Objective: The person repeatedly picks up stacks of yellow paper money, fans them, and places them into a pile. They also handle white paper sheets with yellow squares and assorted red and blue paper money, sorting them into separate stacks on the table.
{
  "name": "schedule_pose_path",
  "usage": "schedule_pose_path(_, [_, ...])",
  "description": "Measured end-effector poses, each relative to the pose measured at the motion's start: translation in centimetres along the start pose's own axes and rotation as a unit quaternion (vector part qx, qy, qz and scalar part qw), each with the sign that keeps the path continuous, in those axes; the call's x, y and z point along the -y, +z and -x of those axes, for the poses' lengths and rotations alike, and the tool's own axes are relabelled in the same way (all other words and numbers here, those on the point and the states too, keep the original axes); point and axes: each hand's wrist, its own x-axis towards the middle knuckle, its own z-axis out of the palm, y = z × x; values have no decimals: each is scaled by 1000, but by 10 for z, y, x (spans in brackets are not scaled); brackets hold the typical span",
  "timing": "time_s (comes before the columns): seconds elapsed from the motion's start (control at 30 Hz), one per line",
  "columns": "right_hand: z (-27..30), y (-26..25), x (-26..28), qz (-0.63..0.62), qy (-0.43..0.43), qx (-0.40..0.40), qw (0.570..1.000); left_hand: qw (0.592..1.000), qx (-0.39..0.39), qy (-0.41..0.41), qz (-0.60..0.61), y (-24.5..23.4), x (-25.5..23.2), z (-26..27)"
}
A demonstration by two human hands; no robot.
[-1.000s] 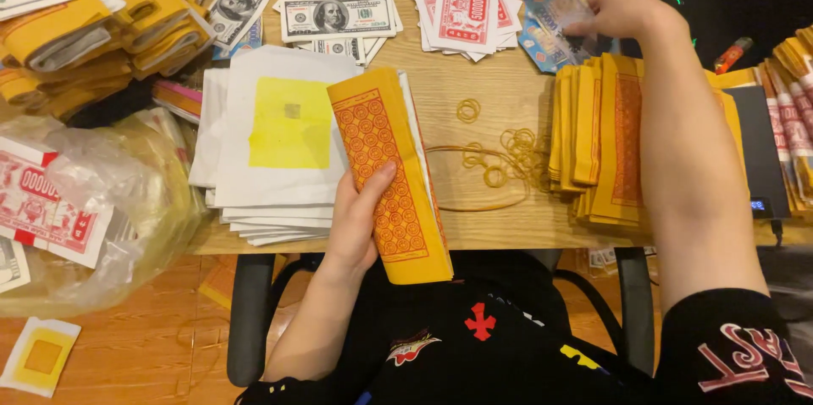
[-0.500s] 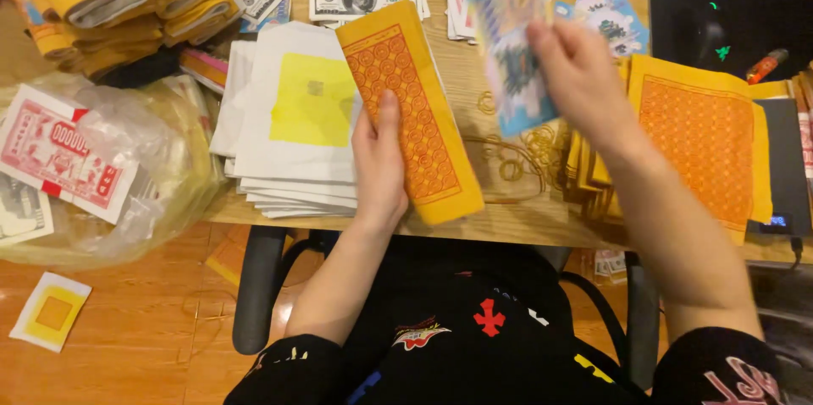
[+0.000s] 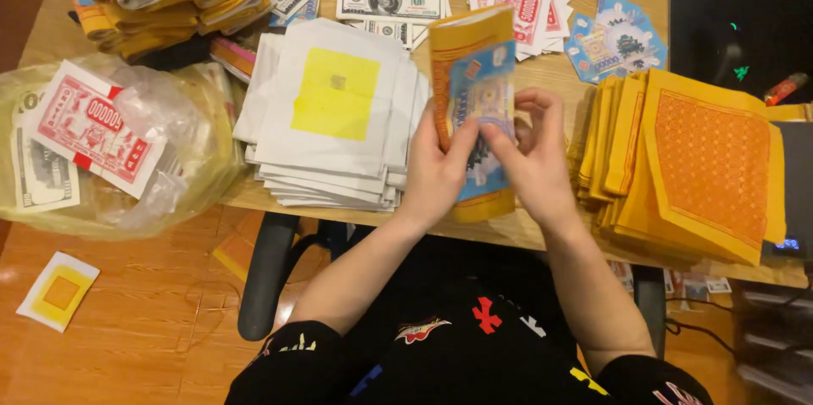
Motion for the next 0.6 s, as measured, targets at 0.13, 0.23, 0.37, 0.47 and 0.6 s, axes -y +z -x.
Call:
schedule_pose_path(0.13, [10,-30,-43,-148,86,-18,985,980,166,61,-95,4,-11,-17])
schedule_pose_path(0.23, [26,-61,-91,-142,50,-116,982,944,257,136,-158,-13,-19,-54])
schedule_pose_path(0.37, [29,-69,-36,-224,90,-154,958,846,332,166,-383,-65,-5,-171])
schedule_pose_path(0.47, [33,-67,-33,-210,118,-143,960,718,322,250,-564,-106,61,-235])
schedule_pose_path(0.6, [33,-64,-29,-213,145,-118,959,628,407,54,-661,-101,45,-240])
